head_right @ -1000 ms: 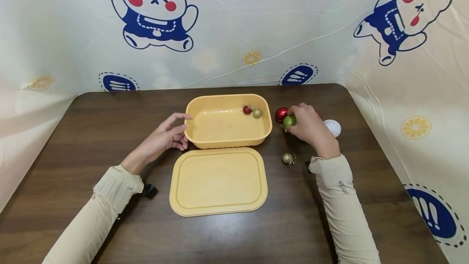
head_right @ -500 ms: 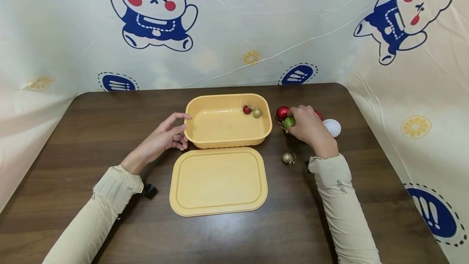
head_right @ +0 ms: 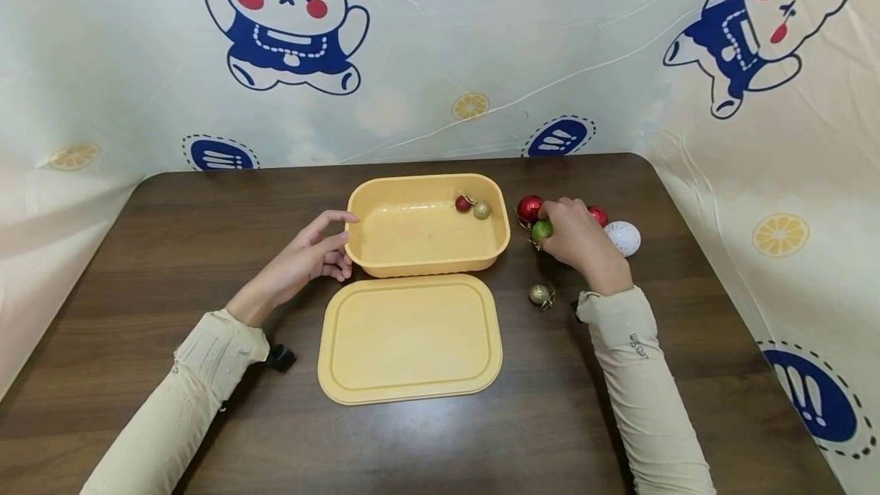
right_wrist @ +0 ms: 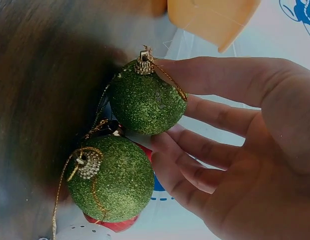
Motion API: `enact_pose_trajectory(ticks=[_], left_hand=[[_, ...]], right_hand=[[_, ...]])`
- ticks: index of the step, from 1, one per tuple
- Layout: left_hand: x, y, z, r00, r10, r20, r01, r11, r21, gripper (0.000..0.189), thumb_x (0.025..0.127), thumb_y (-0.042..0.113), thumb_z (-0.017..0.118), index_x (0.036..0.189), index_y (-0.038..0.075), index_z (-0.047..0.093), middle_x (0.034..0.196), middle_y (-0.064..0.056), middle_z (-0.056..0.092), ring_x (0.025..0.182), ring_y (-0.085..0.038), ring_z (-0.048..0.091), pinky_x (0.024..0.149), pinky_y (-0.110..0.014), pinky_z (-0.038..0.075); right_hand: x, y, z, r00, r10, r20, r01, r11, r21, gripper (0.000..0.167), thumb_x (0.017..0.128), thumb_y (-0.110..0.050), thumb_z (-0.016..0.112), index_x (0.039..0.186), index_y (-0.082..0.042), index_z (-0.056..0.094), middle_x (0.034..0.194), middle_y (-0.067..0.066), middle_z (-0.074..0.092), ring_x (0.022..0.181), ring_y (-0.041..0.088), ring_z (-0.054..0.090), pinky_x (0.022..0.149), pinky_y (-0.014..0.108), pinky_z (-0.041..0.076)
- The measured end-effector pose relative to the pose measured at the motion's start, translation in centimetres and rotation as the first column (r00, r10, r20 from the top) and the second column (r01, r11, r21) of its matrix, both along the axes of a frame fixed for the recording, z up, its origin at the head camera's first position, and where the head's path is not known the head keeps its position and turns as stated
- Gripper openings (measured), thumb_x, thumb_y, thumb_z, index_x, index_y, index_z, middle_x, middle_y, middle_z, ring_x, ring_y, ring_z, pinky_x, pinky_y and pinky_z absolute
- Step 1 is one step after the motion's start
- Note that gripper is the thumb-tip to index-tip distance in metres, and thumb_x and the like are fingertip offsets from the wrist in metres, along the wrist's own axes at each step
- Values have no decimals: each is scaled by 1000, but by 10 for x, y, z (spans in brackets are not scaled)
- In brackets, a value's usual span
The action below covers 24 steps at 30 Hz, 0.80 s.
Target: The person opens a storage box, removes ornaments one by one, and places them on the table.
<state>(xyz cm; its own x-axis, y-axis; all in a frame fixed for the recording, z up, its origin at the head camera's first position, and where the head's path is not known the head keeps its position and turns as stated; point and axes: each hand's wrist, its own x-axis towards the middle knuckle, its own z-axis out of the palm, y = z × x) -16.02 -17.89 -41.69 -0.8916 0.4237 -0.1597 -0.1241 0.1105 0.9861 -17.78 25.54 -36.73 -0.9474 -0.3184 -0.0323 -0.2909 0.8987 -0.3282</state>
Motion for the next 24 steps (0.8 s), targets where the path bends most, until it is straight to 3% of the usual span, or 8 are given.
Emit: enact_pose_trajectory(ticks=[7,14,24], left_hand=[[0,0,0,1000,-5,-4,5,1000,0,47,105,35,52,146,17,37,89,-19,59,71,-27,65,66,-40,59],[0,0,1,1000,2,-5,-2,1000,-5,40,105,34,52,142,23,42,90,-19,59,71,-27,65,66,-39,59],[0,0,1,1000,1,-1,-1,1000,1,40,105,34,52,142,22,42,89,-18,58,71,-26,65,66,-39,59]], right_hand=[[1,1,6,1000,13,-12,-12,1000,14,37,81,-2,72,115,9,63,108,27,63,102,42,54,90,55,46],[3,-2,16,1000,-4,26,3,1000,10,39,83,-1,70,120,7,62,114,28,62,106,44,53,95,59,44],[8,-4,25,1000,-3,-18,3,1000,-9,36,86,-7,71,119,5,63,113,27,63,104,43,54,93,58,44]])
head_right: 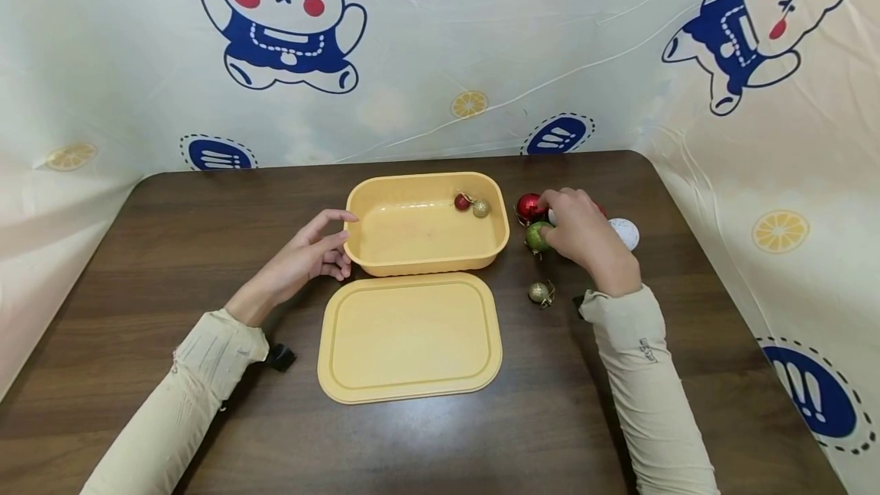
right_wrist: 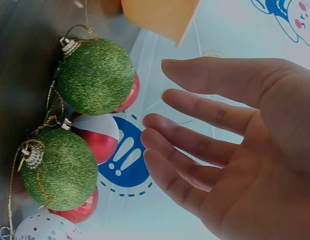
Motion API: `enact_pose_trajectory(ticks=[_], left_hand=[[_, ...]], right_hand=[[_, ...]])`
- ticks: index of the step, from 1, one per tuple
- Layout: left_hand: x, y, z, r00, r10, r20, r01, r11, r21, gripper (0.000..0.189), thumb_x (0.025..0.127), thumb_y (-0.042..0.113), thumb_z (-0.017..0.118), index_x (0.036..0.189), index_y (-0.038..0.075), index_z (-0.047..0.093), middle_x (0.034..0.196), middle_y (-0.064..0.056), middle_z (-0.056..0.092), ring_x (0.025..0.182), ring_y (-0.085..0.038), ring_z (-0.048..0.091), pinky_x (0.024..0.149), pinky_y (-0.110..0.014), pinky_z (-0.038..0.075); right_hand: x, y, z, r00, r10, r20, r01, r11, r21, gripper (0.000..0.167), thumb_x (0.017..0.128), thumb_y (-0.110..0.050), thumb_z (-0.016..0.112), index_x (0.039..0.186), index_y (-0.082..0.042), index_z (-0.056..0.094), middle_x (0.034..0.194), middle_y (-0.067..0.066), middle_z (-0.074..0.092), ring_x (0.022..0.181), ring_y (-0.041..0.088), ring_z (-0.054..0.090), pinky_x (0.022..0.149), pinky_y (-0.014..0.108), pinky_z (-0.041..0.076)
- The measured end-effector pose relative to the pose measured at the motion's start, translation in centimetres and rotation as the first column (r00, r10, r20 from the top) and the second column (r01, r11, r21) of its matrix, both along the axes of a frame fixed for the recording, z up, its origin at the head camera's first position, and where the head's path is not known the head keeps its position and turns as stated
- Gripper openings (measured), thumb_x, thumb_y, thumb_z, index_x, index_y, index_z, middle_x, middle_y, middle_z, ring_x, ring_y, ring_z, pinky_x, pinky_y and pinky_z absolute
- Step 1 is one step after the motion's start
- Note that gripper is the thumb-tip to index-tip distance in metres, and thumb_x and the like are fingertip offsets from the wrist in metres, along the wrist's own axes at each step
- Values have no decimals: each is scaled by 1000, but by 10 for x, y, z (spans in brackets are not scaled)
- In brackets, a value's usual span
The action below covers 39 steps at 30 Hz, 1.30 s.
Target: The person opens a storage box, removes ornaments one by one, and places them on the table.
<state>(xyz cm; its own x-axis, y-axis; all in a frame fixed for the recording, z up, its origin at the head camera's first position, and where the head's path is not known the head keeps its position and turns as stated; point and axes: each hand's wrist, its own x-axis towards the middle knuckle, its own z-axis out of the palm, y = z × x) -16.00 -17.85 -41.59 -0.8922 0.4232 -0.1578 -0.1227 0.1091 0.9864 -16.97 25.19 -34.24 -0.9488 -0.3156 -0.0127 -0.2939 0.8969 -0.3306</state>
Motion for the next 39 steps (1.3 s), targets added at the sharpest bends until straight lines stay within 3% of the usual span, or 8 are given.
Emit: enact_pose_trajectory(ticks=[5,12,19,25,32,39], left_hand=[[0,0,2,1000,-2,-4,2,1000,2,40,105,34,52,142,22,42,89,-18,58,71,-27,65,66,-39,59],[1,-4,3,1000,10,3,-10,1000,4,42,105,34,52,143,22,41,89,-18,58,71,-27,64,67,-38,59],[5,-8,-1,1000,21,20,-22,1000,18,47,105,34,52,146,18,38,90,-18,57,71,-26,64,67,-38,59],[5,-8,-4,999,23,28,-24,1000,18,44,105,34,52,144,20,39,90,-17,57,71,-26,65,67,-38,59],[3,-1,1,1000,12,29,-12,1000,19,46,104,35,52,145,19,39,91,-18,57,71,-27,65,67,-39,59],[2,-1,1,1000,6,22,-7,1000,14,42,105,36,51,144,22,41,91,-18,57,72,-27,65,68,-40,59]], right_hand=[[3,-2,6,1000,9,-8,-9,1000,-5,32,87,-6,70,116,6,64,114,28,64,105,44,55,95,59,43],[5,-9,13,1000,-1,8,1,1000,-19,32,88,-6,70,118,5,64,113,24,64,96,37,55,86,53,48],[7,-21,15,999,10,46,-8,999,-44,33,90,-6,69,120,4,63,119,23,64,105,35,58,97,54,48],[10,-30,15,1000,22,20,-21,998,-65,31,93,-10,69,120,3,62,115,22,65,103,34,60,93,53,51],[2,-46,10,998,46,-41,-50,992,-118,30,92,-9,69,120,1,63,112,19,65,98,32,60,90,49,54],[-15,-70,4,995,95,-19,-97,985,-143,31,95,-9,65,124,3,61,119,21,64,105,36,61,90,49,53]])
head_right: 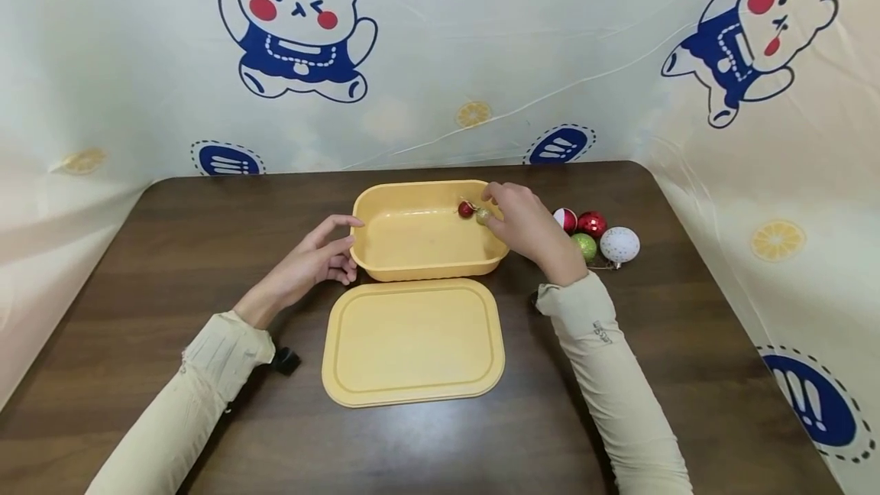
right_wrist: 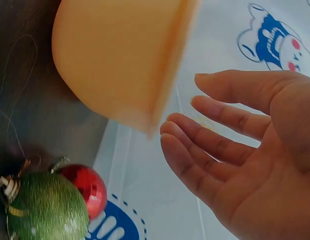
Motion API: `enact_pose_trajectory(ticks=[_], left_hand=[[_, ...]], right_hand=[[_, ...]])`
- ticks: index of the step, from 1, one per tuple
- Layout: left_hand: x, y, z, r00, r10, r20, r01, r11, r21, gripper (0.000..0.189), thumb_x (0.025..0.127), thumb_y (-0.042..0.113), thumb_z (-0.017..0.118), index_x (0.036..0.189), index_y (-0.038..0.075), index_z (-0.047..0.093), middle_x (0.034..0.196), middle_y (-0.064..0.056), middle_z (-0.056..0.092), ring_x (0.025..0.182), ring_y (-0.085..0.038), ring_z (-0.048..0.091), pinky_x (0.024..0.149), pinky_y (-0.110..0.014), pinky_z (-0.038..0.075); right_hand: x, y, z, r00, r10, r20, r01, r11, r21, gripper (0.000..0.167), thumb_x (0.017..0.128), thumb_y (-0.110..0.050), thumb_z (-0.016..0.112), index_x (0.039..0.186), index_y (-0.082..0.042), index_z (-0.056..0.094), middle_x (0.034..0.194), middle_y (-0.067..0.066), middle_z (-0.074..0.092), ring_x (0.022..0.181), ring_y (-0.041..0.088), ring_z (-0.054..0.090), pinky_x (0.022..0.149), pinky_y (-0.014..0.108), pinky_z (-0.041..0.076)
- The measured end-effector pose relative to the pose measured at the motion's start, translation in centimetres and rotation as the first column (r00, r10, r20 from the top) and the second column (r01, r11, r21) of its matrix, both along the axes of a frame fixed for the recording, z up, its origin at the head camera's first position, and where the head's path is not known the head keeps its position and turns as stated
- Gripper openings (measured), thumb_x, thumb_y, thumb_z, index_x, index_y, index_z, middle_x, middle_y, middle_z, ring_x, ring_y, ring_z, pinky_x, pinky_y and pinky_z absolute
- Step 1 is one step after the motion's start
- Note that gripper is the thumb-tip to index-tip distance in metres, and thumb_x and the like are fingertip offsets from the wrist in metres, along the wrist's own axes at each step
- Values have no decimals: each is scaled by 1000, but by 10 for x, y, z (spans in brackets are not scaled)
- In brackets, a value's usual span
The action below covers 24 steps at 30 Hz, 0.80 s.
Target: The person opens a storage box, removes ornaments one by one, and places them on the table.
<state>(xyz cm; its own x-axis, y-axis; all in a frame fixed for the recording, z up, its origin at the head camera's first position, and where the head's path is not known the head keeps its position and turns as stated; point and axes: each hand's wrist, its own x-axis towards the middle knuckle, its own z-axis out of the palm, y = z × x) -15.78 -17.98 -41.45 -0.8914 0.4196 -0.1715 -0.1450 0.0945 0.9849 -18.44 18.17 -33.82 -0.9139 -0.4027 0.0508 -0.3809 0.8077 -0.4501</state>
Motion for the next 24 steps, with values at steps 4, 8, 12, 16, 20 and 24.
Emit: enact_pose_trajectory(ticks=[4,8,12,16,20,24], left_hand=[[-1,0,-1,1000,-10,-5,10,1000,3,42,105,34,51,144,22,40,92,-21,56,73,-27,64,68,-41,59],[-1,0,-2,1000,-13,-10,13,1000,13,43,105,33,51,145,21,40,92,-22,56,72,-26,64,67,-39,59],[-2,-1,-1,1000,-11,-8,11,1000,19,45,105,33,51,146,19,39,90,-20,57,71,-26,64,67,-38,59],[-2,-1,-2,1000,-13,-3,13,1000,22,46,105,33,51,147,18,38,89,-18,58,72,-25,64,67,-38,59],[-1,-2,-3,1000,-13,-3,13,1000,23,46,105,32,51,147,18,38,89,-18,58,72,-26,64,67,-39,59],[-2,-3,-2,1000,-13,-5,13,1000,21,44,105,33,51,145,20,40,89,-18,57,71,-26,64,68,-40,59]], right_hand=[[-8,-8,-6,1000,19,22,-20,1000,21,34,95,-12,65,126,4,59,120,22,64,107,36,60,93,50,51],[-12,-17,-11,997,19,78,-24,997,70,40,95,-12,65,131,3,56,122,21,63,102,32,59,92,48,51],[-13,-28,-16,995,25,94,-39,987,157,38,96,-10,59,131,4,54,115,23,62,95,33,58,87,47,52],[-11,-39,-22,996,7,91,-31,964,265,39,95,-7,54,132,4,50,109,24,57,94,33,57,82,47,52],[-9,-45,-28,995,4,101,-34,952,304,47,94,-5,57,139,3,47,114,25,57,97,33,56,85,47,52],[-9,-46,-34,999,28,39,-38,956,290,43,93,-3,59,135,4,52,104,22,60,90,32,56,80,45,52]])
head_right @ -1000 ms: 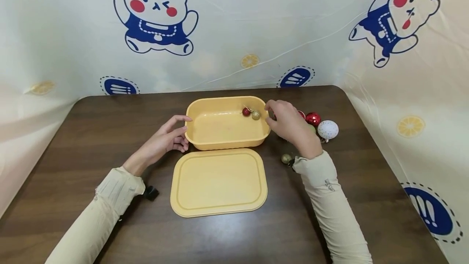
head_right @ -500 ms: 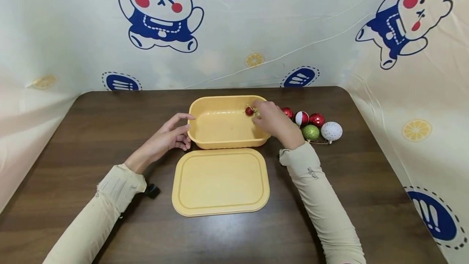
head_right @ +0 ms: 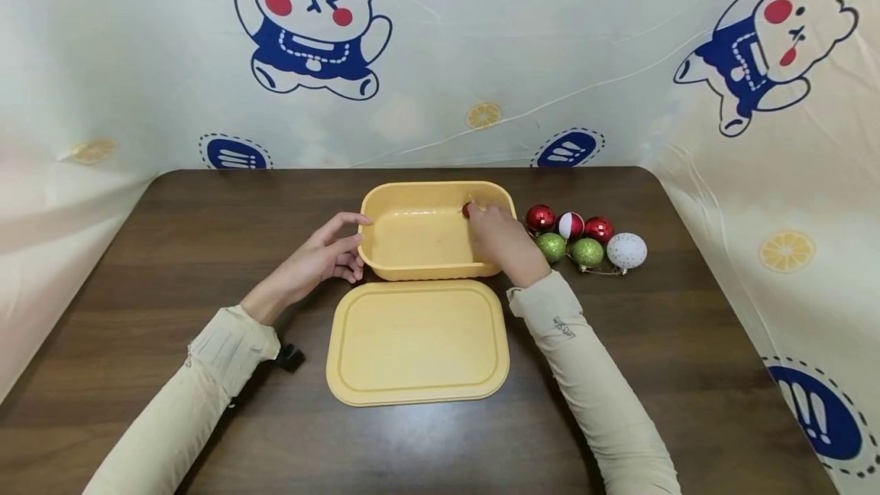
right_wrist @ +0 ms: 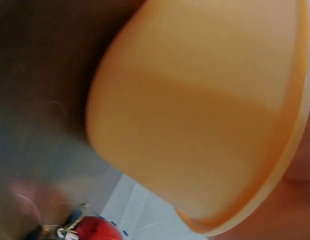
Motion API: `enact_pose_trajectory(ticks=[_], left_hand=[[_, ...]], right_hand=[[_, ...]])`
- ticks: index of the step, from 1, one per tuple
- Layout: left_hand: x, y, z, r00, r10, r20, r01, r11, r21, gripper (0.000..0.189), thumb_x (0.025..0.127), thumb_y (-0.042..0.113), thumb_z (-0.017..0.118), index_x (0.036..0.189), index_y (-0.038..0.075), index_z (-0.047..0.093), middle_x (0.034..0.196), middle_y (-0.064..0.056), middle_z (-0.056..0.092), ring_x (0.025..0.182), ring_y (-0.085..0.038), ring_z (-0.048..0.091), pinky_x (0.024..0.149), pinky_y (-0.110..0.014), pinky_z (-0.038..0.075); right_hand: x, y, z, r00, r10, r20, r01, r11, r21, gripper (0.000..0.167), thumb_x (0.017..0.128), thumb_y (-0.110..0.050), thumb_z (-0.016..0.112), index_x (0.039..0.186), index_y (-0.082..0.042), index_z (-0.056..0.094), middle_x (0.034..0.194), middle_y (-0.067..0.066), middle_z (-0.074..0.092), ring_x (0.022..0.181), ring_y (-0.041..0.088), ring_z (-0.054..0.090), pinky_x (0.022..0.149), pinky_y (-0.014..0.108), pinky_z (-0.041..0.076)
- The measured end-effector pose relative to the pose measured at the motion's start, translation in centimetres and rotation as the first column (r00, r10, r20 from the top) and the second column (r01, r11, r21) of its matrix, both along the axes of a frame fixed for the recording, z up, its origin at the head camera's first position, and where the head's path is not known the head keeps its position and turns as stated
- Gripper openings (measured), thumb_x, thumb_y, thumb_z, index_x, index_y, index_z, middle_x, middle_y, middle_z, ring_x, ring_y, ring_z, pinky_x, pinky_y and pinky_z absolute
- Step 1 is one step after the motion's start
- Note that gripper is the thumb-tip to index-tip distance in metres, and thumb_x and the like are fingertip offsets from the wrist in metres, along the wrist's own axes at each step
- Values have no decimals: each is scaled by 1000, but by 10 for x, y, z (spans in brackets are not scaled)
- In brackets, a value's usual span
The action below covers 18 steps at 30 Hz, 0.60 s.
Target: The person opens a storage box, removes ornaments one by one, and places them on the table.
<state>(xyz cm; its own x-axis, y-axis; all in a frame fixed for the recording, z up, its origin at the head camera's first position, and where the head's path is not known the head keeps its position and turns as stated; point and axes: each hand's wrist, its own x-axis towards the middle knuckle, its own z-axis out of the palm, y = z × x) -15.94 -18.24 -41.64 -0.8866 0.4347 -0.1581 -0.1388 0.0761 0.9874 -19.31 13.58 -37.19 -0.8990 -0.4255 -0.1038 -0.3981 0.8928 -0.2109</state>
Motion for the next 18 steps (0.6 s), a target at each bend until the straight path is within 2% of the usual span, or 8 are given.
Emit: enact_pose_trajectory(ticks=[3,6,14,18], left_hand=[[-1,0,1,1000,4,-2,-4,1000,-3,42,105,33,52,144,22,41,89,-18,57,71,-26,64,67,-40,59],[-1,0,0,1000,6,-2,-6,1000,-3,43,105,33,52,145,21,40,88,-18,57,71,-26,64,67,-40,59],[0,1,-1,1000,1,-2,-1,1000,-1,47,105,34,52,147,18,38,89,-18,58,71,-26,64,67,-40,59],[0,1,-1,1000,-1,-3,1,1000,-2,48,105,34,52,147,18,38,90,-19,58,72,-26,64,68,-40,59]], right_hand=[[0,2,-4,998,20,-58,-22,999,-26,34,92,-1,60,126,4,57,95,19,59,84,31,55,73,44,52],[0,3,-6,996,29,-79,-33,998,-49,30,91,-1,60,121,3,59,92,17,58,82,30,54,70,42,51],[2,3,-10,996,15,-84,-24,994,-110,26,88,5,59,112,-1,65,98,15,62,89,29,55,77,41,52],[3,4,-11,994,26,-106,-38,993,-114,26,86,7,59,108,-3,67,96,14,62,88,28,55,74,42,51]])
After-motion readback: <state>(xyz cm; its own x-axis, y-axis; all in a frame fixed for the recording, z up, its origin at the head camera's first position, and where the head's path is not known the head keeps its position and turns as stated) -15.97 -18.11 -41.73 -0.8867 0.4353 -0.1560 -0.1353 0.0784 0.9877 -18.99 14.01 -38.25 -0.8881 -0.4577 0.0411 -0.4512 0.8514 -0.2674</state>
